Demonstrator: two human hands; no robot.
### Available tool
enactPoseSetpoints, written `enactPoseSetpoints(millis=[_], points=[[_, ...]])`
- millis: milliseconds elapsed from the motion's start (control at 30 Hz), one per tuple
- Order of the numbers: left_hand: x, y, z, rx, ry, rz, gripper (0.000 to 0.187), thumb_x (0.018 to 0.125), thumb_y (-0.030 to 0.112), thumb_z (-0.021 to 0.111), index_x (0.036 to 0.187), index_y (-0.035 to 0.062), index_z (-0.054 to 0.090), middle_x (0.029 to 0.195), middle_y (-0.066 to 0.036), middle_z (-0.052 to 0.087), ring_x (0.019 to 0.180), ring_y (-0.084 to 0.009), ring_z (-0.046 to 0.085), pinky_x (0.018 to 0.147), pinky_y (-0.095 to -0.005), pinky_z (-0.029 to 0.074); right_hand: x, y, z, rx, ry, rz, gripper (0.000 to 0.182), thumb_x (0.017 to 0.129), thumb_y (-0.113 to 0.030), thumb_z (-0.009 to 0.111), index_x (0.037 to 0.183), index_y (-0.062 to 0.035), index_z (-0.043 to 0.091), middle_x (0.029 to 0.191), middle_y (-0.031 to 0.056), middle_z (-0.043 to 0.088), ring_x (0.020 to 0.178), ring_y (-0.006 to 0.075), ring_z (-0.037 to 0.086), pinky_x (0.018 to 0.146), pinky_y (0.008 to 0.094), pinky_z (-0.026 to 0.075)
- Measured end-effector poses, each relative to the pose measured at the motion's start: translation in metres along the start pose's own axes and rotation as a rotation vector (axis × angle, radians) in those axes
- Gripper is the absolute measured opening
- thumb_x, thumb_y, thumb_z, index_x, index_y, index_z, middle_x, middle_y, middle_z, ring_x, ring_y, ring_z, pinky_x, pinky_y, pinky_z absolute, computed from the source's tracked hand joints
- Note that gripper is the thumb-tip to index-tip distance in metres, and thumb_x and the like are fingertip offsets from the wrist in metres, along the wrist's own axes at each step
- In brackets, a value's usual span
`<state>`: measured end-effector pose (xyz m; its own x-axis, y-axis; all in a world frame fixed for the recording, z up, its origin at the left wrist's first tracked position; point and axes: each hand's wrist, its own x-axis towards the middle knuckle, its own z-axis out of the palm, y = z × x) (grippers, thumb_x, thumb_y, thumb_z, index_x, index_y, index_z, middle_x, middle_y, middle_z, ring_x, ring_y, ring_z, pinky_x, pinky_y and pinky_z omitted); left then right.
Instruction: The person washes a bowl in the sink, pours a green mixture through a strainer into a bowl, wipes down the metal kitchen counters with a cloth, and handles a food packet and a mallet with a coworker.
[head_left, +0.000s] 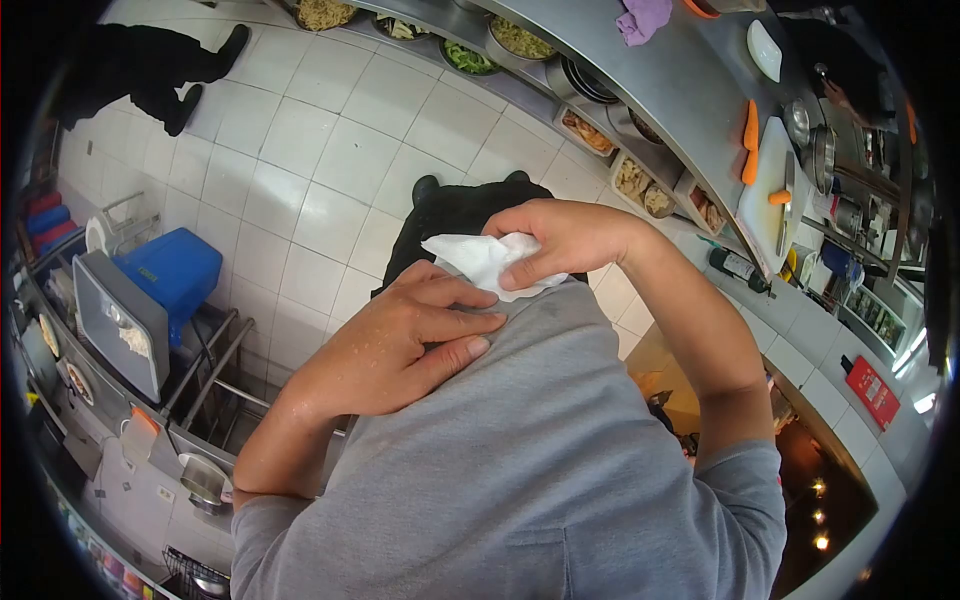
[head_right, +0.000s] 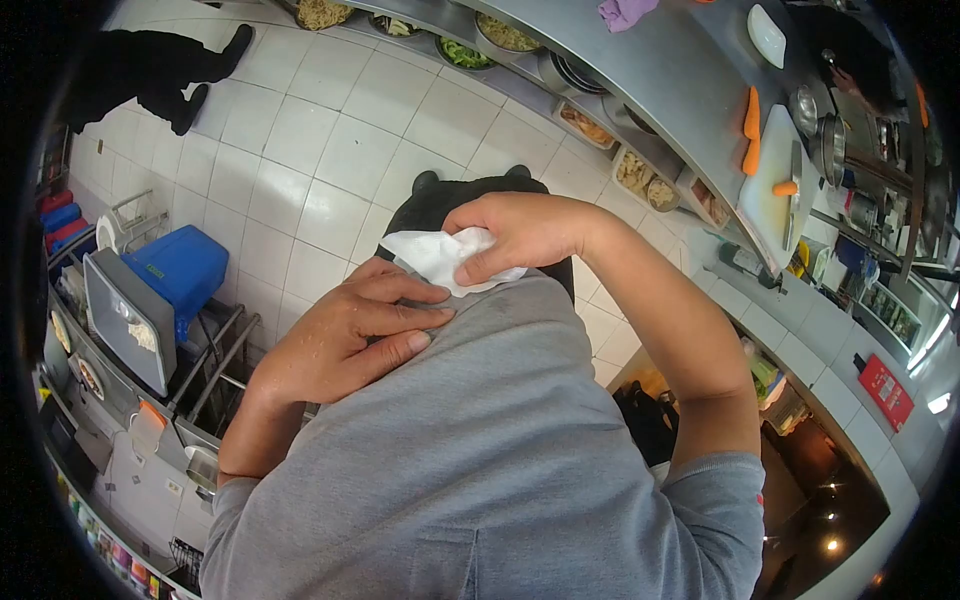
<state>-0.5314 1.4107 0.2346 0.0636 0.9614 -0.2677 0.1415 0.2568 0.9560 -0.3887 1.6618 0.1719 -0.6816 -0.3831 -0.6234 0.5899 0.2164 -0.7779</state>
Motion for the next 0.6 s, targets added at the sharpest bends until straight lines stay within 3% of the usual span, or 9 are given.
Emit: enactPoseSetpoints(millis=[167,233,267,333,467,600], points=[[0.0,-0.001,0.004,-0.002,0.03,0.019,0.032,0.101,0.024,0.072,0.125,0.0052,0.08,0.126,-0.012,0.076,0.118,-0.0285,0.063,0.107,-0.0426,0.048,-0.002,0.0,0.005,0.015,0.032,-0.004,0.048,0.093,-0.031,0.081,0.127,0.0006,0.07,0.109,0.013,0.076,0.101,0.0227,0.071,0.089,0.0338,0.055],[-0.001,-0.001,0.005,0.001,0.032,0.023,0.032,0.101,0.024,0.073,0.125,0.005,0.08,0.126,-0.012,0.076,0.118,-0.0288,0.063,0.107,-0.0427,0.048,-0.004,0.003,0.004,-0.037,0.079,-0.065,0.039,0.094,-0.02,0.081,0.126,-0.0019,0.069,0.106,0.0059,0.074,0.097,0.0141,0.068,0.085,0.0307,0.054],[-0.002,0.001,0.004,-0.018,0.033,0.015,0.032,0.101,0.024,0.073,0.125,0.005,0.08,0.128,-0.012,0.075,0.119,-0.029,0.063,0.107,-0.0428,0.048,-0.004,0.005,0.003,-0.037,0.077,-0.066,0.039,0.094,-0.02,0.081,0.126,-0.0019,0.069,0.106,0.0059,0.074,0.097,0.0141,0.068,0.085,0.0307,0.054],[-0.002,0.001,0.004,-0.038,0.035,0.006,0.032,0.101,0.024,0.073,0.125,0.0049,0.08,0.129,-0.012,0.075,0.12,-0.0293,0.063,0.108,-0.0429,0.049,-0.003,0.019,0.001,0.14,0.125,-0.069,0.041,0.093,-0.022,0.08,0.127,-0.0016,0.071,0.108,0.0081,0.076,0.097,0.0175,0.071,0.086,0.031,0.055],[-0.004,-0.001,0.005,-0.023,0.042,0.009,0.031,0.101,0.024,0.073,0.125,0.0047,0.08,0.132,-0.012,0.075,0.122,-0.0297,0.062,0.107,-0.0427,0.05,0.003,0.047,0.002,0.931,0.301,-0.155,0.048,0.096,-0.014,0.077,0.139,0.0022,0.064,0.122,0.0093,0.075,0.109,0.0186,0.074,0.094,0.0345,0.06],[-0.004,-0.006,0.008,-0.002,0.051,0.069,0.031,0.101,0.023,0.074,0.125,0.0041,0.08,0.133,-0.013,0.074,0.126,-0.0304,0.063,0.105,-0.0426,0.052,0.01,0.053,0.005,1.16,0.381,-0.187,0.053,0.097,-0.014,0.074,0.146,0.001,0.059,0.128,0.0121,0.072,0.113,0.0235,0.073,0.096,0.0376,0.06]])
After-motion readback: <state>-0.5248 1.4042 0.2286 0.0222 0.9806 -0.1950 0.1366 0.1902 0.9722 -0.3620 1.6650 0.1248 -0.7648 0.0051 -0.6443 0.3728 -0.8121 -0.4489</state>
